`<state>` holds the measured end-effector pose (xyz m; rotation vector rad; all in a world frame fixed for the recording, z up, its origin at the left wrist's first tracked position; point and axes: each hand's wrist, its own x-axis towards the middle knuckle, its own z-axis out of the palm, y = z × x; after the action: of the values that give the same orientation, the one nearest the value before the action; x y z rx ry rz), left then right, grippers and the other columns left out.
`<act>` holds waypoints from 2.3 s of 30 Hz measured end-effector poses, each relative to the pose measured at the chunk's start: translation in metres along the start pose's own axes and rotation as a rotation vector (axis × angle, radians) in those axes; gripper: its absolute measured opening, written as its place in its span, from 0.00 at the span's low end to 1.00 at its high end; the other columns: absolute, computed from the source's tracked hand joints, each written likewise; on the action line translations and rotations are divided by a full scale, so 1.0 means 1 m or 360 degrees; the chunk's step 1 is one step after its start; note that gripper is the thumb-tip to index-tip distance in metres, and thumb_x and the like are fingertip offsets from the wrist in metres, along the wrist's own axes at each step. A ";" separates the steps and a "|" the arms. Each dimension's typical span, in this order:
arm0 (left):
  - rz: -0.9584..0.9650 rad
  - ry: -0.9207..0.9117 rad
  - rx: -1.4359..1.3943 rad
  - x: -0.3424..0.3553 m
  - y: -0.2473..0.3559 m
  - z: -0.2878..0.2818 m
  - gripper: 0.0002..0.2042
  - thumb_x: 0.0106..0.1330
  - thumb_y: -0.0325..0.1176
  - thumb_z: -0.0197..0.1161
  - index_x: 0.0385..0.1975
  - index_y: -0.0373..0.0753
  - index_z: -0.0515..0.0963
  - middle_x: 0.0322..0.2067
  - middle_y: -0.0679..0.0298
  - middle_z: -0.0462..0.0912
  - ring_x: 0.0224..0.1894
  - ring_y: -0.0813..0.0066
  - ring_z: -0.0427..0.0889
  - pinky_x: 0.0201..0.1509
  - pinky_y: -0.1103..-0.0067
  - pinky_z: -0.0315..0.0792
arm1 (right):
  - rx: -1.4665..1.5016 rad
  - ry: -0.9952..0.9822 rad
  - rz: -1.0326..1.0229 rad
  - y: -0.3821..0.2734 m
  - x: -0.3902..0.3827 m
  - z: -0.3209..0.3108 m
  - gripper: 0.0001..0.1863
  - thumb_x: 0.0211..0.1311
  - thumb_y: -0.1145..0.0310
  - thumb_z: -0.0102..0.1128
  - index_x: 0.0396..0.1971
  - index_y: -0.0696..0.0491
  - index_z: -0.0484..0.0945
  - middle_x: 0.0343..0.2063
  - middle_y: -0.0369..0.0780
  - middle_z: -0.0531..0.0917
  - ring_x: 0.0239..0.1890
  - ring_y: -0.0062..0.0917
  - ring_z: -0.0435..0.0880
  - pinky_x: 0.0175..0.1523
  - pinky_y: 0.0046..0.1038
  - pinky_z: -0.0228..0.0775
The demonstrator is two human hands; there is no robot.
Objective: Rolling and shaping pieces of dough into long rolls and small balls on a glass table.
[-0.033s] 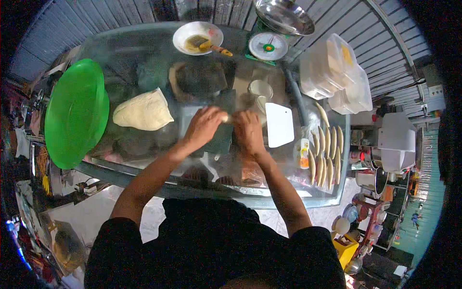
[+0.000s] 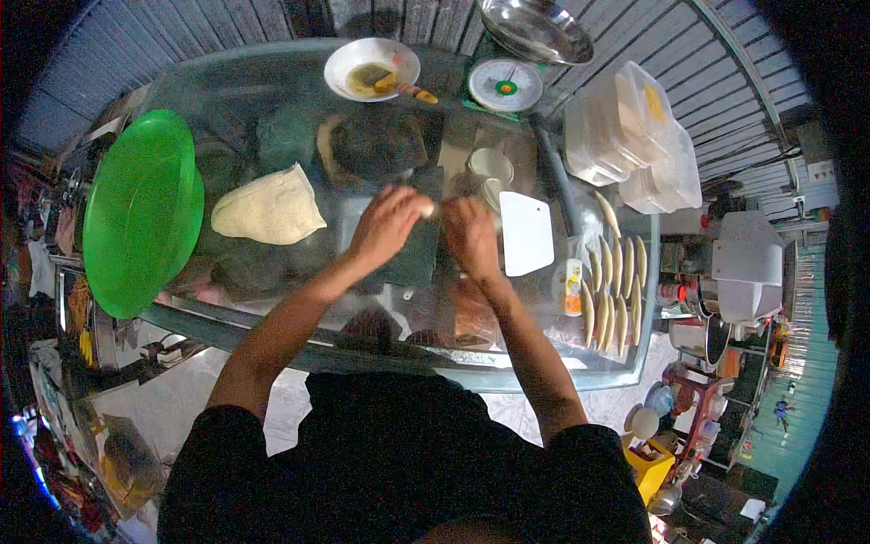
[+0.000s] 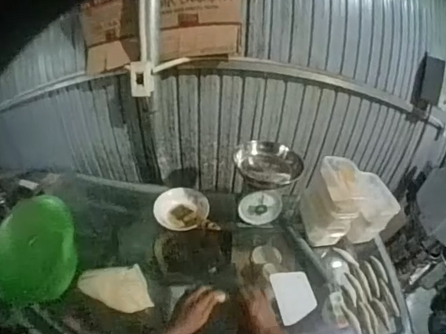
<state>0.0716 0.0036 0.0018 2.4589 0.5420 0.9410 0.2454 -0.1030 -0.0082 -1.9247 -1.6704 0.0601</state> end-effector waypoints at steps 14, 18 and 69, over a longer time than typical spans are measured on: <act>-0.0212 -0.0229 0.0505 0.050 -0.033 0.046 0.30 0.73 0.43 0.49 0.69 0.30 0.58 0.70 0.52 0.62 0.73 0.59 0.57 0.76 0.51 0.41 | -0.0116 0.0024 0.0143 0.015 0.058 0.023 0.28 0.71 0.65 0.47 0.69 0.56 0.60 0.67 0.49 0.66 0.70 0.42 0.62 0.73 0.48 0.48; -0.0190 -0.0404 0.0613 0.010 -0.004 0.023 0.33 0.73 0.45 0.49 0.72 0.32 0.52 0.73 0.53 0.54 0.75 0.60 0.52 0.77 0.53 0.38 | -0.0363 -0.0041 0.0075 -0.005 0.006 0.018 0.31 0.74 0.59 0.44 0.71 0.55 0.56 0.71 0.45 0.60 0.75 0.35 0.55 0.76 0.49 0.41; -0.0365 -0.0298 0.0720 0.088 -0.070 0.051 0.37 0.74 0.57 0.42 0.74 0.38 0.49 0.75 0.60 0.49 0.77 0.59 0.45 0.76 0.50 0.32 | -0.0707 -0.0081 0.0402 0.043 0.102 0.039 0.30 0.77 0.47 0.29 0.74 0.40 0.54 0.75 0.32 0.54 0.77 0.30 0.47 0.75 0.57 0.26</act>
<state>0.1539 0.0918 -0.0245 2.7563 1.0374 0.5311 0.2906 0.0042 -0.0256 -2.4769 -1.5569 -0.1805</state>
